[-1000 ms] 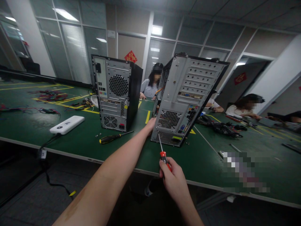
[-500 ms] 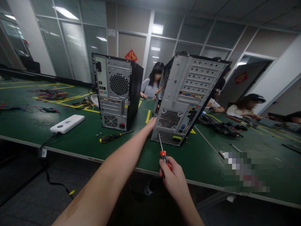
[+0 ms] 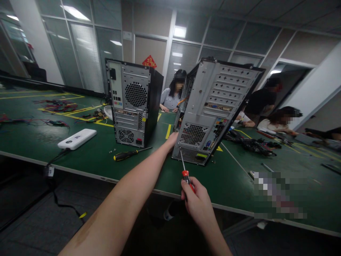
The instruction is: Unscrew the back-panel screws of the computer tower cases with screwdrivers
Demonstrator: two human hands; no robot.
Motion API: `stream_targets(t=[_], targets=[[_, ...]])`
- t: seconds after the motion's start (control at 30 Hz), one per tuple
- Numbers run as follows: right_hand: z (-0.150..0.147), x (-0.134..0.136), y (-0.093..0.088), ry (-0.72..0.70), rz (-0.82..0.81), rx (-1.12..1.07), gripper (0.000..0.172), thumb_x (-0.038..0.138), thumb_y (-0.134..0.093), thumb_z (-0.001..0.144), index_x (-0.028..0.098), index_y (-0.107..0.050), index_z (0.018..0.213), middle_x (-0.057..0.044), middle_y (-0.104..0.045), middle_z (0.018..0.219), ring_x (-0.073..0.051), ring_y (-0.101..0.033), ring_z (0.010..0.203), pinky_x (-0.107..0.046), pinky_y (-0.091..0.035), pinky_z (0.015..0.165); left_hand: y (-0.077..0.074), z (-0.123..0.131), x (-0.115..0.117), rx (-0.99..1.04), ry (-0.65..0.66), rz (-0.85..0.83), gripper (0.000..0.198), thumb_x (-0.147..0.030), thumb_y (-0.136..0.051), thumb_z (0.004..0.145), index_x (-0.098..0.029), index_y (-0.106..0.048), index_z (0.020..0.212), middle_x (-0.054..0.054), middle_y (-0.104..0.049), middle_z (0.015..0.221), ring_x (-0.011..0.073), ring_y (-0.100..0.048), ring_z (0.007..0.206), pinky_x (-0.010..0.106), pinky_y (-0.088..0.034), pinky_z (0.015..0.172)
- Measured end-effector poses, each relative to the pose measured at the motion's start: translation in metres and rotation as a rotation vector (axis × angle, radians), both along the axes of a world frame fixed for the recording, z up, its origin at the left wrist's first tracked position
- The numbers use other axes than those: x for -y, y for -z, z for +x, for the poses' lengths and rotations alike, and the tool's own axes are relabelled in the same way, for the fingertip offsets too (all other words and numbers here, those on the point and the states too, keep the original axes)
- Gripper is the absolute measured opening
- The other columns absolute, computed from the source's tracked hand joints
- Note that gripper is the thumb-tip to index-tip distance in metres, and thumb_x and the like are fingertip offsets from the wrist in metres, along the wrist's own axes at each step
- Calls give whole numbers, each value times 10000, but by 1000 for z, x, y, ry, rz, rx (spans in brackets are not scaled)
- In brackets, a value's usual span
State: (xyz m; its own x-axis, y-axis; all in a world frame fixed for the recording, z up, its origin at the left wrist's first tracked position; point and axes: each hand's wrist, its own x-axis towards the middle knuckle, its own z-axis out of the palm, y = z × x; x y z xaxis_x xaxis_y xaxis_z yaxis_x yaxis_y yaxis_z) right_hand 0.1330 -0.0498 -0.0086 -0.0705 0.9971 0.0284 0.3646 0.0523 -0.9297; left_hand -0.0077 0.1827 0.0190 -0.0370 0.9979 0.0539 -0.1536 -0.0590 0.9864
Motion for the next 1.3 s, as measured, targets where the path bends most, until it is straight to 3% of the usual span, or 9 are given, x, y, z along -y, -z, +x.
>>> stream_targets(t=[0.37, 0.87, 1.1, 1.2, 1.3], targets=[[-2, 1, -2, -1, 11, -7, 377, 602, -575, 907, 235, -579, 821, 39, -578, 574, -121, -449, 416, -250, -327, 431, -3, 1, 2, -1, -21, -6, 290, -347, -598, 942, -119, -770, 989, 62, -758, 782, 179, -684, 776, 300, -539, 829], [-2, -1, -4, -2, -14, -74, 349, 572, -577, 911, 228, -572, 856, 59, -560, 555, -111, -428, 387, -239, -305, 405, 2, 0, -4, -2, -7, 2, 314, -402, -596, 948, -153, -745, 1067, 87, -777, 915, 194, -711, 836, 313, -544, 865], [-8, 5, -12, 26, -65, -186, 339, 486, -545, 866, 244, -473, 1092, 107, -536, 570, -111, -377, 378, -223, -279, 394, 0, 1, -2, 27, -18, -15, 329, -379, -605, 947, -108, -733, 1083, 109, -774, 933, 187, -703, 815, 310, -540, 856], [-9, 14, -16, 70, 5, -223, 358, 397, -569, 825, 260, -423, 1122, 95, -581, 652, -120, -436, 453, -220, -329, 437, 0, 3, -2, 62, -26, -20, 312, -349, -607, 947, -95, -727, 1081, 106, -769, 905, 182, -701, 804, 302, -542, 832], [-9, 23, -21, 143, 172, -75, 335, 383, -607, 858, 252, -466, 1132, 57, -637, 736, -142, -528, 535, -245, -415, 505, 1, 4, -1, 65, -52, -22, 312, -360, -616, 940, -108, -733, 1082, 89, -766, 863, 192, -713, 826, 304, -548, 836]])
